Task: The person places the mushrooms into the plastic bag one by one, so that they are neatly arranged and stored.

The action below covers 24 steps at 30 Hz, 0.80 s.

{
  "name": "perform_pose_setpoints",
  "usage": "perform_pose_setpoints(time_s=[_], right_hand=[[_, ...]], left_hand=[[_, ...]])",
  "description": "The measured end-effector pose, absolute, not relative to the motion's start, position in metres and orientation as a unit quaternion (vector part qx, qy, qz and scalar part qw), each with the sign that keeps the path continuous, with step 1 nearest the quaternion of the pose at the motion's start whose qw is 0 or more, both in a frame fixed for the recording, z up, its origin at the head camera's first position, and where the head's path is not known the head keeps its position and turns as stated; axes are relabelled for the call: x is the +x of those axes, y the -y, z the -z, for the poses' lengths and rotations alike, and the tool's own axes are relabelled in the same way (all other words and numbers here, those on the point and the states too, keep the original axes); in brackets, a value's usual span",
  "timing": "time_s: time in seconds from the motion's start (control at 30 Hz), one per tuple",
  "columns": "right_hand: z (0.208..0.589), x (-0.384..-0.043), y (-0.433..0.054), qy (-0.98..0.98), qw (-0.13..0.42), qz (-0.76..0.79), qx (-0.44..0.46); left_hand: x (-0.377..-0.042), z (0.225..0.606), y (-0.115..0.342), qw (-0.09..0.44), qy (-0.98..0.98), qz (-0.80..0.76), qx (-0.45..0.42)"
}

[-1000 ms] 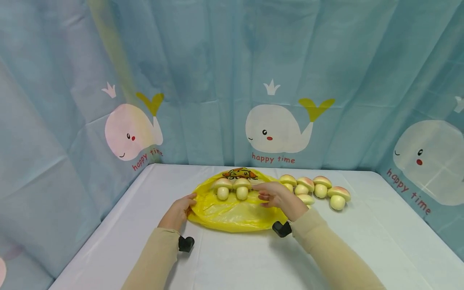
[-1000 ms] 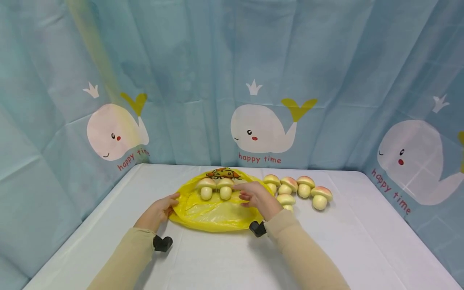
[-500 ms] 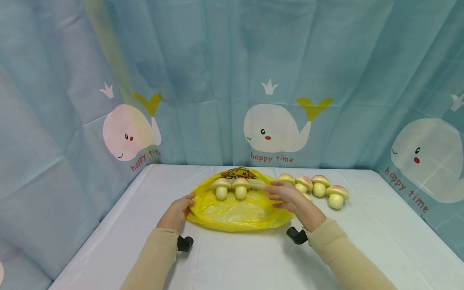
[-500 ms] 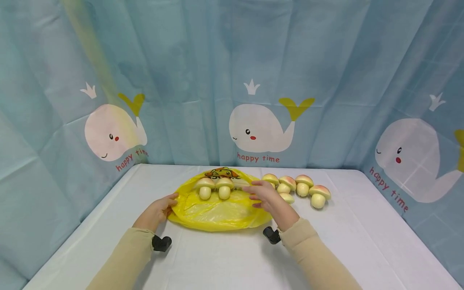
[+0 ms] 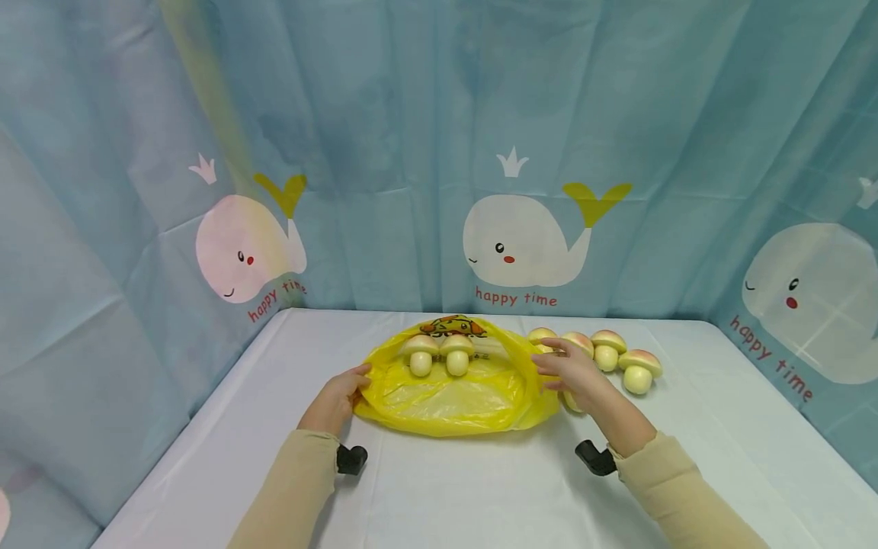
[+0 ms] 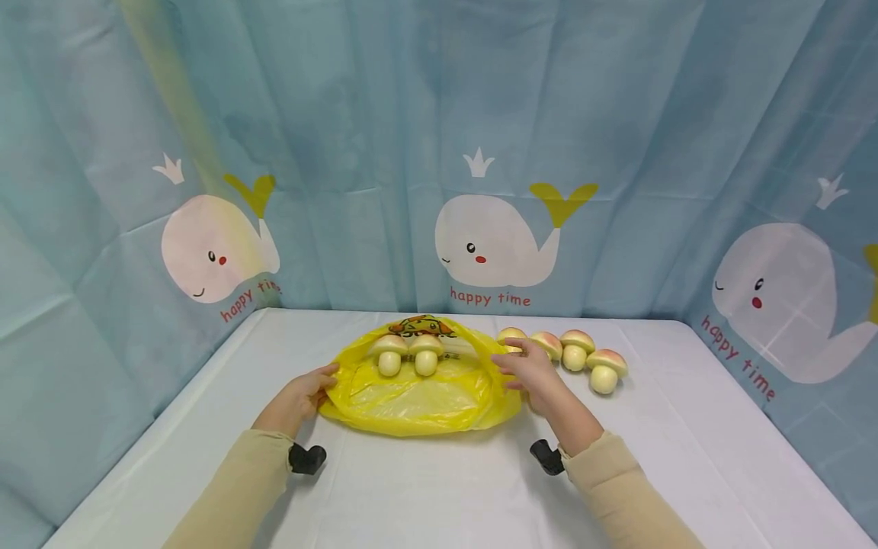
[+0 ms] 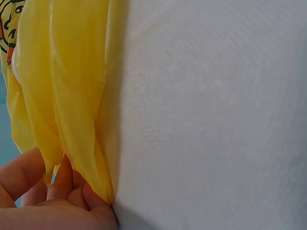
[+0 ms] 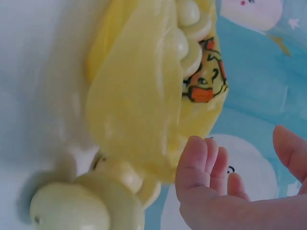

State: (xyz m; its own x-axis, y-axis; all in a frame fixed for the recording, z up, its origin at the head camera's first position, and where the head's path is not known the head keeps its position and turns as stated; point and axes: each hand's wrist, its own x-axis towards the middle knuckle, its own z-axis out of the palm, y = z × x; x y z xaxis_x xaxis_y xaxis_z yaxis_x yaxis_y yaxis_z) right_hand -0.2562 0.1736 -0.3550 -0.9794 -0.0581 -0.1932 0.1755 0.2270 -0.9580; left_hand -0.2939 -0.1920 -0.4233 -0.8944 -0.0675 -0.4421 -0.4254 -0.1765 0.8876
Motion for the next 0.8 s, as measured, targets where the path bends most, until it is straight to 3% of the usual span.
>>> perform_pose_setpoints(time_s=[0.5, 0.8], right_hand=[[0.365, -0.248, -0.206, -0.824, -0.062, 0.562, 0.033], [0.370, -0.247, -0.220, -0.841, -0.035, 0.539, 0.020]], left_hand=[[-0.295, 0.422, 0.190, 0.127, -0.635, -0.738, -0.189], [-0.296, 0.425, 0.191, 0.122, -0.640, -0.734, -0.192]])
